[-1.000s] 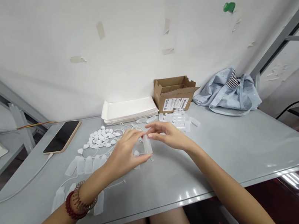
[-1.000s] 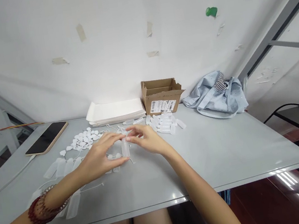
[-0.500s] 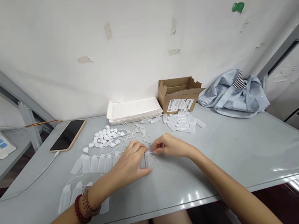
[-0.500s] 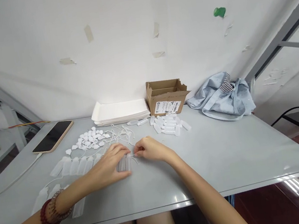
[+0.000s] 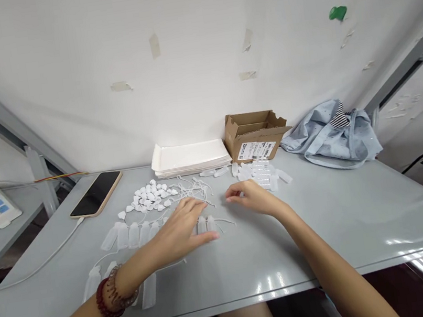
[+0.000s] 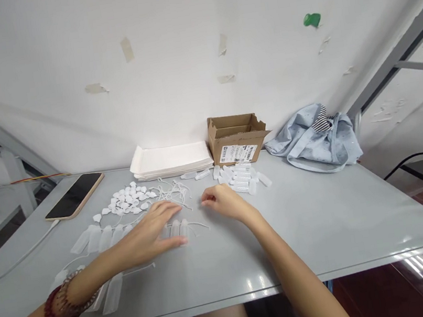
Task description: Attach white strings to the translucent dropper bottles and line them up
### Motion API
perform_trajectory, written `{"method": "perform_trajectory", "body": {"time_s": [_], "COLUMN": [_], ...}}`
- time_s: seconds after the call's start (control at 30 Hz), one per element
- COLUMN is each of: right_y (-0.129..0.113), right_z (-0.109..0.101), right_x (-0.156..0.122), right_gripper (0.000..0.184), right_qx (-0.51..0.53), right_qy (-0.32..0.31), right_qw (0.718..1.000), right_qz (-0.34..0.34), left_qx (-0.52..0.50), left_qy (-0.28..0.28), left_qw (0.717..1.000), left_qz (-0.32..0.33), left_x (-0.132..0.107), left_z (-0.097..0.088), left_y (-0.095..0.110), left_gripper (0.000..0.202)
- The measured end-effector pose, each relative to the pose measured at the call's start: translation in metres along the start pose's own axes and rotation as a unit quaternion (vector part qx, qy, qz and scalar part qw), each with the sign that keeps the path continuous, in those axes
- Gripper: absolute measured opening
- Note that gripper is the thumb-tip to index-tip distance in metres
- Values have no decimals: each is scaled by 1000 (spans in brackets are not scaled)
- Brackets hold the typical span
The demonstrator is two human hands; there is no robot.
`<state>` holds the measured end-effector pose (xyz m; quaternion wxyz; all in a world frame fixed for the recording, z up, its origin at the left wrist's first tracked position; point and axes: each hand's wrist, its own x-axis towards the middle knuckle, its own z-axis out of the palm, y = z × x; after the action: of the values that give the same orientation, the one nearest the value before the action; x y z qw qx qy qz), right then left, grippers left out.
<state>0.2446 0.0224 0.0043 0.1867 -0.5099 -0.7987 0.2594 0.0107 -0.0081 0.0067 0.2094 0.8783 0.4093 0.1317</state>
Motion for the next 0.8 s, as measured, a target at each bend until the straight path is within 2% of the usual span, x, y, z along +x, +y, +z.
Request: {"method": "perform_trajectory", "body": {"time_s": [0.13,0.23,0.33,0.43,0.6,0.8], "right_y": [19,33,43,48,47,41], "right_z": [-8,-11,-12,-9,6,24], "right_x": [3,6,8,12,19,25], "right_gripper": [20,22,22,23,27,29], "right_qx": [-81,-140,-182,-213,-245,-266], "right_qy": [89,139,162,176,185,189], "right_qw": [991,974,963,956,951,945], "right_qz": [63,107,118,99,29,-33], "left_qx": [58,108,122,117,94,76], "left_qy": [54,55,71,82,81,77], "left_qw": [996,992,988,987,987,988], "left_qz": [-30,-41,-59,-78,-98,-106], "left_x": [14,28,39,44,43,32], "left_z": [-7,-11,-15,-22,-39,-45], "left_y": [-6,-14,-25,-40,-61,-74], "left_gripper": [31,27,26,23,22,21]}}
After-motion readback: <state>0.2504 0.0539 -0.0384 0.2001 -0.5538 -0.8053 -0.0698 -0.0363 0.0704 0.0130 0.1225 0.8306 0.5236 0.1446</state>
